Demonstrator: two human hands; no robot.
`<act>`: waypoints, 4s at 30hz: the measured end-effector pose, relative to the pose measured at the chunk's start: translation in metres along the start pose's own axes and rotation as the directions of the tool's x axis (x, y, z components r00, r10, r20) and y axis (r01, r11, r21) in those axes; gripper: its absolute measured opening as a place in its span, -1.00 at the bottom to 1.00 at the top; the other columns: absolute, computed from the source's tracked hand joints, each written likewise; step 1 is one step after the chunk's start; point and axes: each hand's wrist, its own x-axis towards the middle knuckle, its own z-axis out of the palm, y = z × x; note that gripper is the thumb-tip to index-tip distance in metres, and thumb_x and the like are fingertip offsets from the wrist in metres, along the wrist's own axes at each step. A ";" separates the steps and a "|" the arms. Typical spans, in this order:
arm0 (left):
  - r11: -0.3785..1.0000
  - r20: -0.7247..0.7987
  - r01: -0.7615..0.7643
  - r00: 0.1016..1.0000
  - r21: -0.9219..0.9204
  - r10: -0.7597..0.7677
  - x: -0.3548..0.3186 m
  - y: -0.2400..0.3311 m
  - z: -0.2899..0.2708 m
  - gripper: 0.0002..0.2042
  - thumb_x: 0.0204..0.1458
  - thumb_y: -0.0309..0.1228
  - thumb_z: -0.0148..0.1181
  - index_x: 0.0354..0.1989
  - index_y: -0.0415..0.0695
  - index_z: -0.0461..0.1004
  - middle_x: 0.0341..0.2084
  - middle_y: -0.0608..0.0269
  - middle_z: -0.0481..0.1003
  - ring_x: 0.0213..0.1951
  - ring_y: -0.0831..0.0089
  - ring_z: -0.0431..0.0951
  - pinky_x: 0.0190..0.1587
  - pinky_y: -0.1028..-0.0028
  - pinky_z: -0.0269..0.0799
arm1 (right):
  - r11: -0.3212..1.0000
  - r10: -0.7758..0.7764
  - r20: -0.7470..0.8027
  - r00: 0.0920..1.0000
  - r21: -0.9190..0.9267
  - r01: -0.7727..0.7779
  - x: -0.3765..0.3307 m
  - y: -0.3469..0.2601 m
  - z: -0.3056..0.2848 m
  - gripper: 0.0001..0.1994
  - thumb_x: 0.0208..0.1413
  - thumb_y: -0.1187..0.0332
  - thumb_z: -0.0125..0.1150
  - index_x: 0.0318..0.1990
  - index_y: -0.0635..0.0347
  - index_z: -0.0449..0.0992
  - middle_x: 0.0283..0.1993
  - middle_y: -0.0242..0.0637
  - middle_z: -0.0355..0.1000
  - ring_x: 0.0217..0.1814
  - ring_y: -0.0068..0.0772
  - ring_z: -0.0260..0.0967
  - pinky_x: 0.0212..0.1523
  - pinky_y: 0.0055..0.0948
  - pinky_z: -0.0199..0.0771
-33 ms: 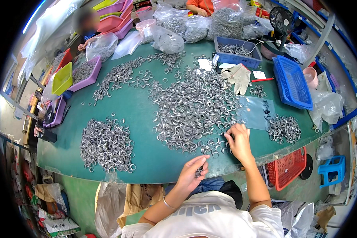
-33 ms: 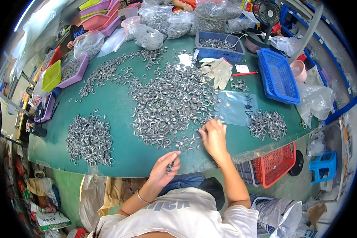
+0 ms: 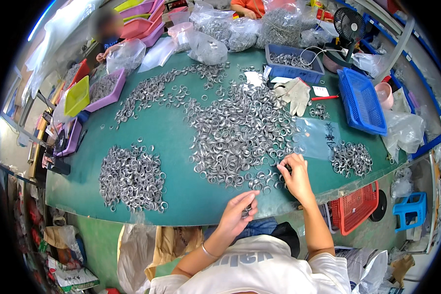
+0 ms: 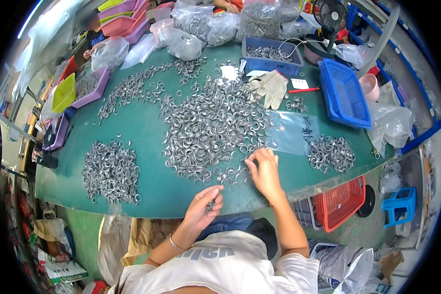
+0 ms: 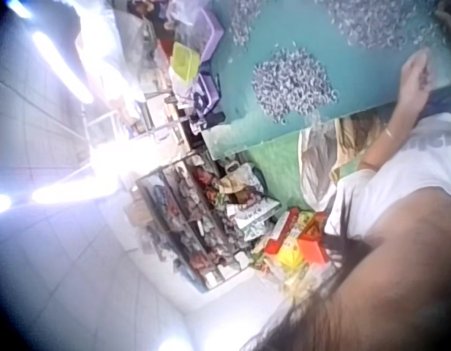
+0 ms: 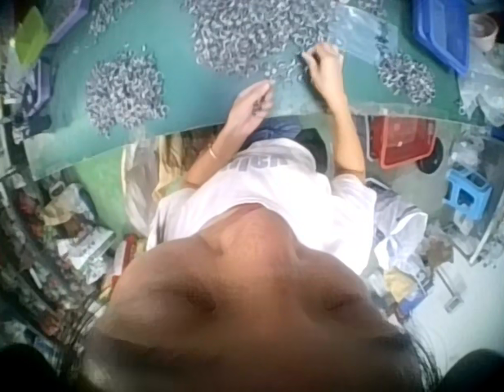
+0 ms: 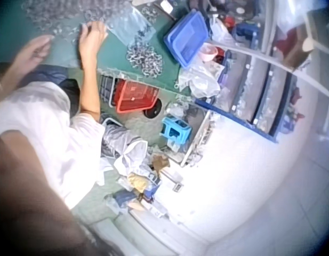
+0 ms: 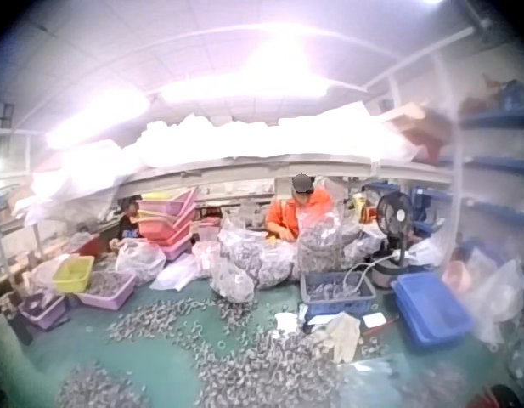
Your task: The person sorts small crescent-shaped metal parts from a large pile on a green table, picking them up one by one and grouping them into smaller clusters.
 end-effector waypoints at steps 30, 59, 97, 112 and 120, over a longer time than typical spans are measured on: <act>0.976 -0.022 -0.103 0.994 0.192 0.109 0.000 -0.004 0.002 -0.78 0.14 -0.39 0.07 -0.09 -0.20 0.43 -0.43 0.14 0.52 -0.54 0.50 0.46 -0.68 0.65 0.27 | 0.576 0.133 0.347 0.928 0.735 -0.358 -0.030 -0.020 -0.007 -0.90 0.11 0.43 0.17 -0.36 0.29 0.48 -0.21 -0.43 0.36 -0.09 -0.57 0.22 -0.08 -0.55 0.19; 0.928 -0.112 -0.178 0.968 0.326 0.225 -0.009 -0.004 0.000 -0.82 0.13 -0.43 0.11 -0.19 -0.28 0.49 -0.50 0.21 0.49 -0.57 0.59 0.41 -0.71 0.68 0.17 | 0.788 0.109 0.254 0.961 0.567 -0.240 -0.054 -0.049 0.012 -0.89 0.08 0.45 0.17 -0.33 0.32 0.54 -0.45 -0.27 0.44 -0.45 -0.51 0.28 -0.40 -0.49 0.27; 0.020 0.037 -0.139 0.395 0.990 0.918 -0.041 0.079 -0.067 -0.88 -0.07 -0.58 0.24 -0.32 -0.25 0.55 -0.55 0.25 0.56 -0.56 0.60 0.47 -0.48 0.61 0.36 | 0.963 -0.178 -0.023 0.984 0.204 0.179 0.011 -0.034 0.046 -0.90 -0.16 0.52 0.30 -0.44 0.28 0.52 -0.44 -0.19 0.40 -0.29 -0.12 0.34 -0.21 -0.25 0.29; -0.547 0.405 0.371 0.396 0.751 0.824 -0.047 0.106 -0.110 -0.83 -0.08 -0.51 0.22 -0.26 -0.14 0.52 -0.11 0.23 0.43 -0.02 0.26 0.38 0.02 0.20 0.08 | 0.948 0.034 0.028 0.999 0.314 -0.041 -0.021 -0.029 0.019 -0.93 -0.07 0.55 0.26 -0.43 0.36 0.50 -0.47 -0.24 0.43 -0.45 -0.41 0.30 -0.36 -0.48 0.27; -0.400 0.369 0.028 0.330 0.916 0.869 -0.054 0.081 -0.061 -0.74 -0.10 -0.58 0.23 -0.17 -0.17 0.50 -0.19 0.11 0.45 -0.13 0.23 0.44 -0.06 0.27 0.27 | 0.718 0.106 0.151 0.983 0.672 -0.181 -0.045 -0.042 0.031 -0.94 0.02 0.54 0.21 -0.35 0.34 0.55 -0.39 -0.35 0.46 -0.42 -0.63 0.26 -0.36 -0.65 0.26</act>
